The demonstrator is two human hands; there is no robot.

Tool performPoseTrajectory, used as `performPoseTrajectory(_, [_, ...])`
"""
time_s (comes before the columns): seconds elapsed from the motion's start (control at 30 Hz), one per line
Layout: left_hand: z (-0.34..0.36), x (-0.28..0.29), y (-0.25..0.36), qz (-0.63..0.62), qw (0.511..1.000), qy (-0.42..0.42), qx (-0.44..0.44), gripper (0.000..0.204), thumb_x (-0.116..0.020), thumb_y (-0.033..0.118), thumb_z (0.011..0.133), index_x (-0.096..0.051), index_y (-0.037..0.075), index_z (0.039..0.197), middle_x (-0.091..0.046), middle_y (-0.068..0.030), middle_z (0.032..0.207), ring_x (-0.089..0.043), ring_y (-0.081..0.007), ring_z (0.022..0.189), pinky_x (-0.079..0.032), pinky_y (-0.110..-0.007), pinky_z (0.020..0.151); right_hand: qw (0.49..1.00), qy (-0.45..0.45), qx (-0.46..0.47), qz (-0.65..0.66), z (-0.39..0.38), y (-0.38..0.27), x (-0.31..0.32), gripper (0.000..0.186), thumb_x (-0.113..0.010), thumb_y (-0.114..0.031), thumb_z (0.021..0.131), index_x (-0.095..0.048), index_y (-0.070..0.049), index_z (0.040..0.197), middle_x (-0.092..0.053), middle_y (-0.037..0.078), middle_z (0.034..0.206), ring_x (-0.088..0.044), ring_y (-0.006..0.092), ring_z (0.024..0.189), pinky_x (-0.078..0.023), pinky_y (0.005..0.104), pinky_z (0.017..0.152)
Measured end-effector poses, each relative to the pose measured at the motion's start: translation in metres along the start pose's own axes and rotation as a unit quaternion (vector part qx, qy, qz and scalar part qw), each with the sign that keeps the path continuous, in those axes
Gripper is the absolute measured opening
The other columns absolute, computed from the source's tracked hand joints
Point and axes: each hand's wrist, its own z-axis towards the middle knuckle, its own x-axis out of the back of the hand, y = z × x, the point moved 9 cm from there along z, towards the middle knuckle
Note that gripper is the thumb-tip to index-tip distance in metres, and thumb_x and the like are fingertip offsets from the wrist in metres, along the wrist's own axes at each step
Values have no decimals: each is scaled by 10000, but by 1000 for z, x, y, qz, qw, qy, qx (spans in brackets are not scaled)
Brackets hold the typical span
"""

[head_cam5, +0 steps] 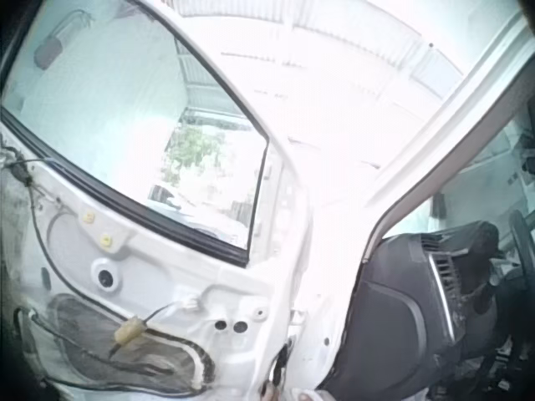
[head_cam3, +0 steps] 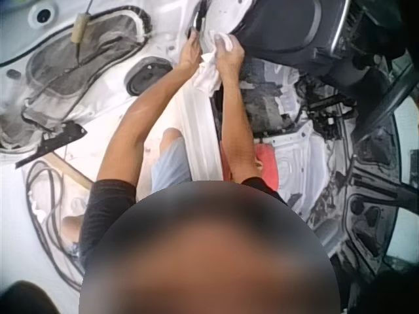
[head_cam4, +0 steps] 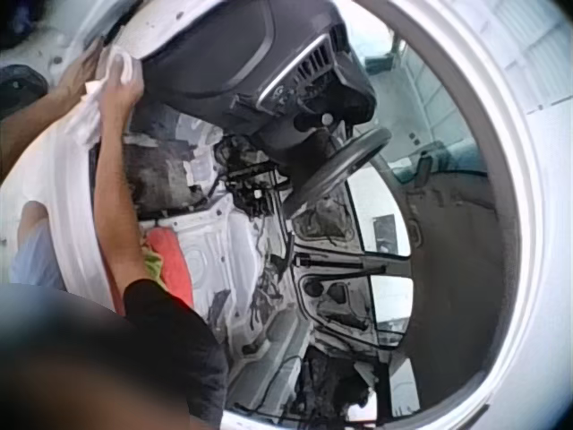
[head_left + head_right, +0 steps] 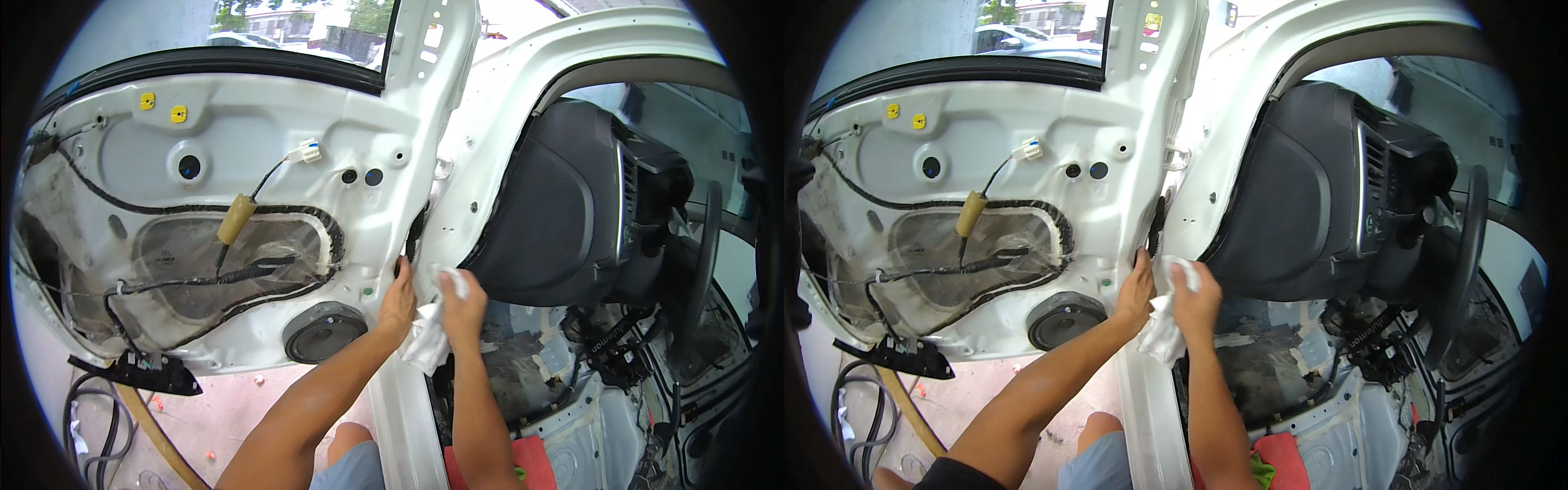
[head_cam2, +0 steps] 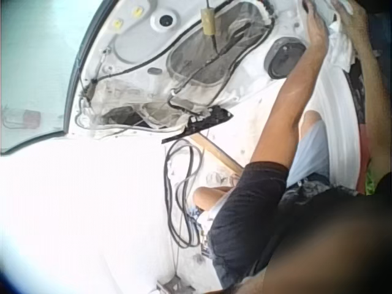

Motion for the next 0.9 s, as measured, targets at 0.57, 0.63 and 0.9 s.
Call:
performPoseTrajectory(0.57, [-49,-14,-50,-773,483,237,337,185,-699,174,960,-676,-8,987,-721,-85,822,-655,-164,687,-508,-303,650,713,-242,-317,577,-71,107,-97,503,-555,-505,1007,-573,-60,1242,-619,27,986,-605,143,833,-493,263,703])
performPoseTrajectory(0.63, [-43,-12,-55,-775,444,282,350,192,-684,178,970,-656,-6,1017,-724,-103,827,-657,-171,695,-512,-313,658,733,-293,-193,583,-70,91,-88,688,-624,-429,981,-371,-73,1512,-572,60,1247,-587,146,994,-477,272,857])
performPoseTrajectory(0.9, [-7,13,-67,-625,560,365,403,226,-617,147,930,-726,26,1086,-726,-242,919,-718,-361,871,-543,-393,827,716,-221,-288,596,-103,142,-97,618,-623,-318,962,-419,-100,1503,-589,65,1283,-572,201,1135,-428,309,1011])
